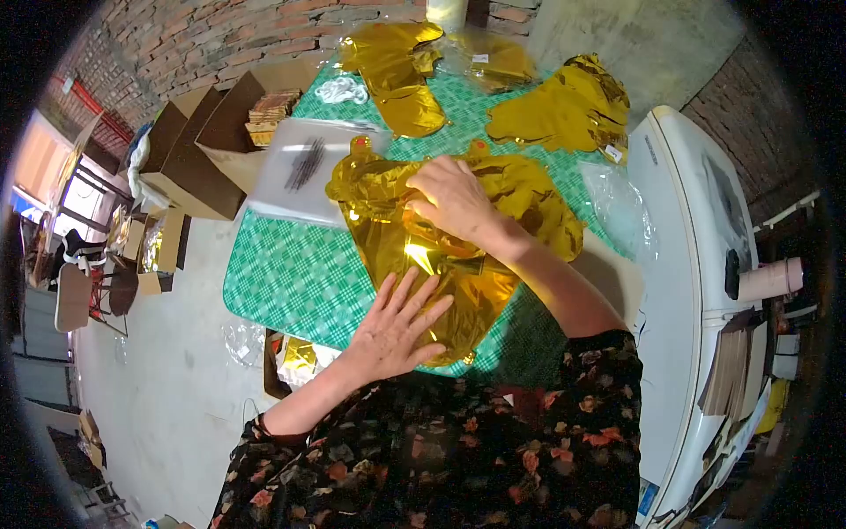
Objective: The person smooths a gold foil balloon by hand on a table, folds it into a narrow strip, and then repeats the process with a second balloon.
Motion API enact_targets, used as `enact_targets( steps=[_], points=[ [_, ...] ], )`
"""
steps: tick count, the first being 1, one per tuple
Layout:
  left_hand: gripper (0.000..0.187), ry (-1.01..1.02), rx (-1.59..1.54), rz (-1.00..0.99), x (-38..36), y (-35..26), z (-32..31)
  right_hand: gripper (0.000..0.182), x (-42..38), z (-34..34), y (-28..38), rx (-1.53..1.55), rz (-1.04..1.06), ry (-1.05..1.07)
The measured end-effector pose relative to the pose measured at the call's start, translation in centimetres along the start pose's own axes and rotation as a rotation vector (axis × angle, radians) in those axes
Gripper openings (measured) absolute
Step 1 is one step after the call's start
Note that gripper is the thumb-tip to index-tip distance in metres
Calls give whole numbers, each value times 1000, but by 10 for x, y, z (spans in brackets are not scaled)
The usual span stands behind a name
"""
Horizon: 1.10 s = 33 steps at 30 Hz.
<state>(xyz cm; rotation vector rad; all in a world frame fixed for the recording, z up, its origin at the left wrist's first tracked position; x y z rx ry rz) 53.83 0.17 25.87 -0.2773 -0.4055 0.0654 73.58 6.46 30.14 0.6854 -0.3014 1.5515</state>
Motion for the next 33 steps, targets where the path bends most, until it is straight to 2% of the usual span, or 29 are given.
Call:
enact_targets(
  steps=[3, 4, 8, 14, 17, 20, 23, 24, 28, 31, 33],
  points=[
    [76, -15, 0, -8, -2, 0, -1, 45, -8, 7, 27, -127, -8, 115],
    [76, -16, -6, -10, -2, 0, -1, 52, -15, 8, 28, -153, -9, 104],
    [77, -22, 23, -19, -4, -1, -1, 57, -43, 20, 25, -290, -105, 97],
    [80, -49, -81, 18, -3, 3, 3, 49, -92, 42, 6, -149, -156, -37],
    [76, -86, -197, 67, -1, 8, 14, 45, -101, 68, 6, -222, -161, -129],
    [71, -171, -201, 107, 1, 20, 25, 41, -121, 86, -32, -400, -146, -231],
    [66, -250, -171, 118, 18, 41, 44, 41, -139, 90, -103, -461, -348, -134],
    [64, -277, -168, 117, 26, 50, 51, 35, -141, 99, -109, -437, -336, -213],
    [61, -298, -10, 73, 75, 99, 49, 31, -129, 94, -160, -550, -529, 93],
    [56, -307, 127, 57, 113, 145, 22, 33, -119, 89, -179, -581, -620, 139],
    [51, -237, 258, 53, 132, 167, 6, 30, -120, 83, -191, -634, -624, 143]
  ],
)
Point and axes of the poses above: each hand's wrist, its own x-axis towards the middle knuckle, its own z-axis out of the back of the hand, y = z × x, the point moved 7 cm from there along x, towards the middle knuckle, and after that the axes turned 12 degrees about -y, right-handed, at the moved point
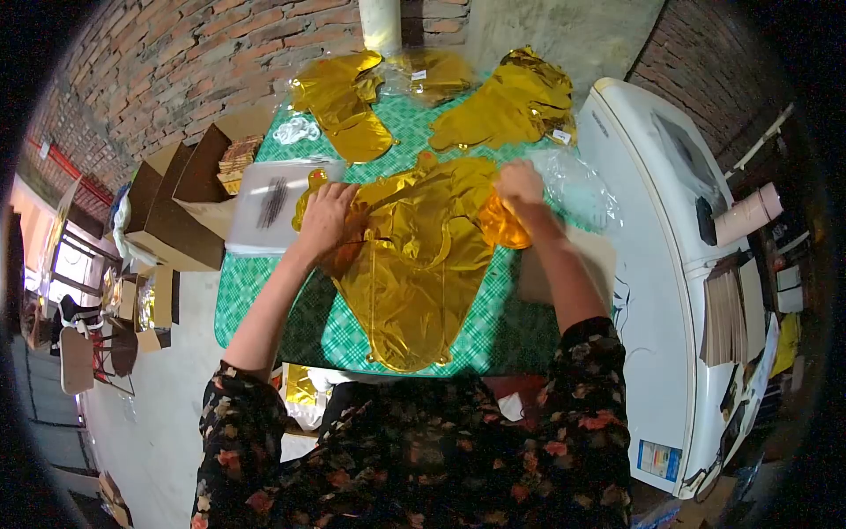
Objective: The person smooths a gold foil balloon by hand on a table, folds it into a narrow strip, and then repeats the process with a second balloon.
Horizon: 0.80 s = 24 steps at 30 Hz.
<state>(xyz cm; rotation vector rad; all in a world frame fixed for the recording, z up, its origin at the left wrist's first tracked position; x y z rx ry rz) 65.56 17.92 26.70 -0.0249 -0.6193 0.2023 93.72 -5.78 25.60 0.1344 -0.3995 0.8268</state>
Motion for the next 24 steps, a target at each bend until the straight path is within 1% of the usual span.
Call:
enact_targets(
  steps=[1, 4, 7, 10, 13, 16, 19, 22, 23, 24],
  points=[
    [49, 34, 64, -12, 6, 5, -10, 28, 2, -6, -2, -25, -4, -2],
    [40, -22, 145, -51, 19, 13, -22, 28, 10, -19, -12, -22, -78, 0],
    [33, -1, 146, -53, 25, 16, -22, 26, 3, -13, -14, 100, -13, -32],
    [27, 105, 118, -2, 30, 17, -24, 23, 19, -75, -40, -28, 102, -49],
    [24, 40, 130, -48, 41, 9, -13, 21, 14, -47, -26, 9, 68, -56],
    [21, 54, 184, -61, 60, 0, 1, 21, 13, -27, -18, -45, -101, -1],
    [17, -86, 179, -181, 85, -16, 29, 25, 6, -7, -15, 73, 13, -156],
    [16, -5, 74, -164, 108, -41, 60, 31, 18, 1, -10, 107, -57, -47],
    [16, -56, 27, -196, 114, -51, 72, 39, 20, 4, -7, 159, -153, 26],
    [16, -54, -36, -186, 120, -60, 82, 41, 22, -4, -11, 354, -183, 10]
  ],
)
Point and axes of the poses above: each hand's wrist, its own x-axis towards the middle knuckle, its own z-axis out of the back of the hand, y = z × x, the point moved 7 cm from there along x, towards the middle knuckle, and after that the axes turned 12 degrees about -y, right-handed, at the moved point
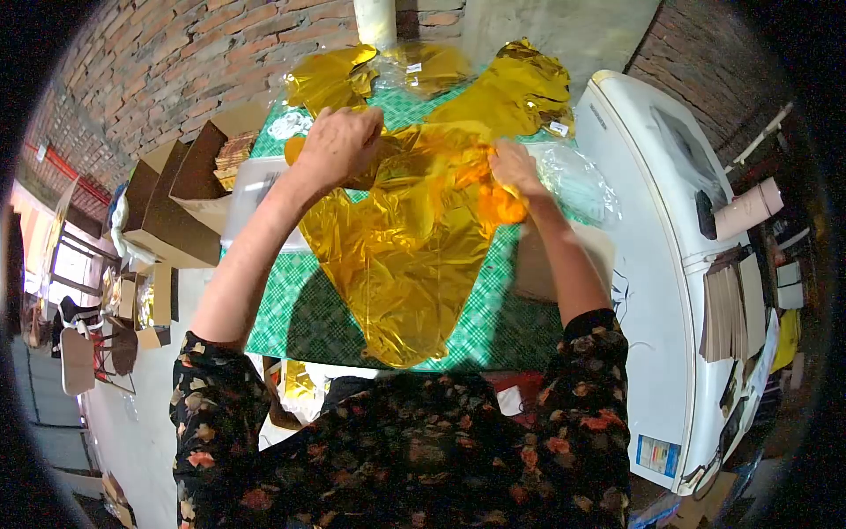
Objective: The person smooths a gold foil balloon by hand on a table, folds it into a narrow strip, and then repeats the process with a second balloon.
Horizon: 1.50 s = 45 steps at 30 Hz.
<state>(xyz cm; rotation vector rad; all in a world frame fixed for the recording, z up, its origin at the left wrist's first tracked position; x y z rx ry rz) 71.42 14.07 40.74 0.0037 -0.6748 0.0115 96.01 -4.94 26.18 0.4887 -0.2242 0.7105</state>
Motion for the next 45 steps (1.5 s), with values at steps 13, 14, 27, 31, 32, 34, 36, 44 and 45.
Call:
enact_targets(
  steps=[13, 14, 27, 31, 32, 34, 36, 44, 45],
  points=[
    [37, -128, -653, 163, -33, -70, 95, 53, 9, 58, 10, 686, 46, -276],
    [38, -119, -664, 182, -41, -72, 95, 51, 6, 63, 23, 725, 74, -213],
    [43, 52, -574, 360, -119, -46, 120, 25, -40, 26, 96, 938, -66, 481],
    [53, 356, -746, 577, -170, -56, 104, 21, -36, 27, 83, 665, 2, 542],
    [56, 317, -810, 540, -183, -64, 97, 23, -33, 30, 83, 607, 23, 531],
    [61, 482, -964, 753, -209, -75, 82, 29, -30, 46, 94, 493, 66, 510],
    [61, 472, -1147, 874, -227, -90, 69, 33, -16, 36, 92, 505, 141, 465],
    [32, 362, -1469, 886, -251, -147, 40, 26, 14, 18, 153, 135, 432, 292],
    [29, 392, -1464, 877, -255, -152, 34, 28, 10, 19, 167, 48, 450, 284]
  ],
)
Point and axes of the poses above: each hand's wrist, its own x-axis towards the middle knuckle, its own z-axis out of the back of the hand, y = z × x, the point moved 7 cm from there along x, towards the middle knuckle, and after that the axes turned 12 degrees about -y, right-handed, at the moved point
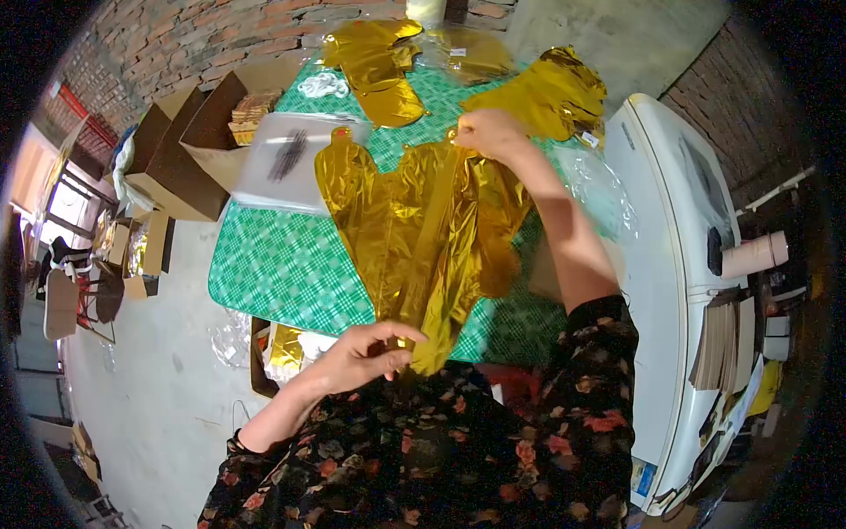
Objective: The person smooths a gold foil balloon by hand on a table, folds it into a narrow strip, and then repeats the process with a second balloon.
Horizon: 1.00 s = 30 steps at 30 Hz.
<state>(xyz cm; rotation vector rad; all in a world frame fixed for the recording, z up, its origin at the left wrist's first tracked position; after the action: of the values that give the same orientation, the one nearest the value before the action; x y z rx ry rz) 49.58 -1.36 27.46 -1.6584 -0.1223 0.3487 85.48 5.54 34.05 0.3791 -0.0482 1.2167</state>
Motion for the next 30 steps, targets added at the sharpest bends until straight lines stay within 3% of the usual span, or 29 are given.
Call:
enact_targets(
  steps=[1, 6, 8, 11, 14, 21, 27, 30],
  points=[
    [26, -15, -1, -13, -1, 0, -3, 30, 3, -1, 7, -88, 6, 11],
    [23, -45, -20, -171, -2, -2, -3, 32, 25, -7, 4, 74, 102, 133],
    [23, -17, -13, -133, -2, 5, -6, 30, 28, -5, 3, 85, 131, 164],
    [21, 55, -107, -52, -5, 9, -10, 29, 27, -14, 3, 214, -8, 181],
    [19, 59, -176, 24, -7, 17, -10, 25, 31, -48, 3, 139, 162, 227],
    [20, -29, 21, 108, -10, 28, 10, 27, 36, -78, 6, 187, 82, 99],
    [20, -81, 122, 149, -11, 31, 15, 21, 37, -81, 15, 269, 163, -54],
    [20, -162, 131, 135, -12, 33, 19, 21, 41, -87, 14, 273, 92, -11]
  ],
)
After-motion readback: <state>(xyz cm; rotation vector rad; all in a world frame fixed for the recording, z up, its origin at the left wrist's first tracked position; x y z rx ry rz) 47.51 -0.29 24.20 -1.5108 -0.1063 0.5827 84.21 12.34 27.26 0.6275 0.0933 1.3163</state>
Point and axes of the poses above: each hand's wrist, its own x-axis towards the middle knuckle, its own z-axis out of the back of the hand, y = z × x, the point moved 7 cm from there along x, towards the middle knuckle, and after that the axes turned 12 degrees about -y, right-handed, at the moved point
